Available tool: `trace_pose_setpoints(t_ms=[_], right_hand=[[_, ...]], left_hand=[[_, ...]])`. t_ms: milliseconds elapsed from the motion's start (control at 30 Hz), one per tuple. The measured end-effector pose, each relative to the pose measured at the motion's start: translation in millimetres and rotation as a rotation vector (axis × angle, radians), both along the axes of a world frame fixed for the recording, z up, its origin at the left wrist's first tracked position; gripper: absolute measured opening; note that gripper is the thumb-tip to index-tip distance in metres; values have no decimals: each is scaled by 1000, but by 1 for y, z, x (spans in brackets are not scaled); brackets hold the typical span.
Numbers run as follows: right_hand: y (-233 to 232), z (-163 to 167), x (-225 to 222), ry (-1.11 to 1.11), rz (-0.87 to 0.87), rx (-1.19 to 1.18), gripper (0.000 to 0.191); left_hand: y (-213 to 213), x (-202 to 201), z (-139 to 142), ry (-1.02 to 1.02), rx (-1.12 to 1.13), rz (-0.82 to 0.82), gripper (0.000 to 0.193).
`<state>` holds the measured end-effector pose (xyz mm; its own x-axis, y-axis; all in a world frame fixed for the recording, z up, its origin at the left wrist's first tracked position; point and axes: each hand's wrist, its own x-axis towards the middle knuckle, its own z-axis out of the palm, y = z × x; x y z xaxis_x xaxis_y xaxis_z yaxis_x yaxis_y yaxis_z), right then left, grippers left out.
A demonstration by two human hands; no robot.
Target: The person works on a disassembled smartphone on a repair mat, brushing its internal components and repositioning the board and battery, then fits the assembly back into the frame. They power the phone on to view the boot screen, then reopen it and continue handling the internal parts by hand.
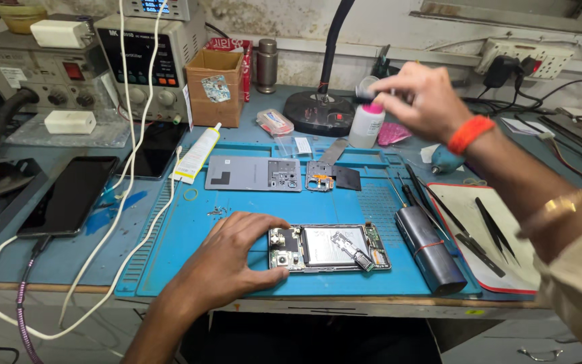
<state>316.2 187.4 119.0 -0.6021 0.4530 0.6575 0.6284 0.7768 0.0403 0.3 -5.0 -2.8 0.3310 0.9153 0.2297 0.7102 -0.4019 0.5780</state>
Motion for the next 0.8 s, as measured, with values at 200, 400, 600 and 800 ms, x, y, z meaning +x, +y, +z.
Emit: trace_pose_setpoints(t_ms=[200,400,600,800], right_hand=[[-50,-23,7,-144,-79,-242,18],[-68,-37,23,-305,112,-297,18],[-75,-59,12,-386,241,-325,18],[-74,-60,8,-369,326,-323,16]], left_hand=[[7,0,-7,72,92,-78,60],[7,-3,-2,59,43,-86,49],[4,-10,7,28,-55,-26,63],[4,-10,4,23,-43,-24,68]])
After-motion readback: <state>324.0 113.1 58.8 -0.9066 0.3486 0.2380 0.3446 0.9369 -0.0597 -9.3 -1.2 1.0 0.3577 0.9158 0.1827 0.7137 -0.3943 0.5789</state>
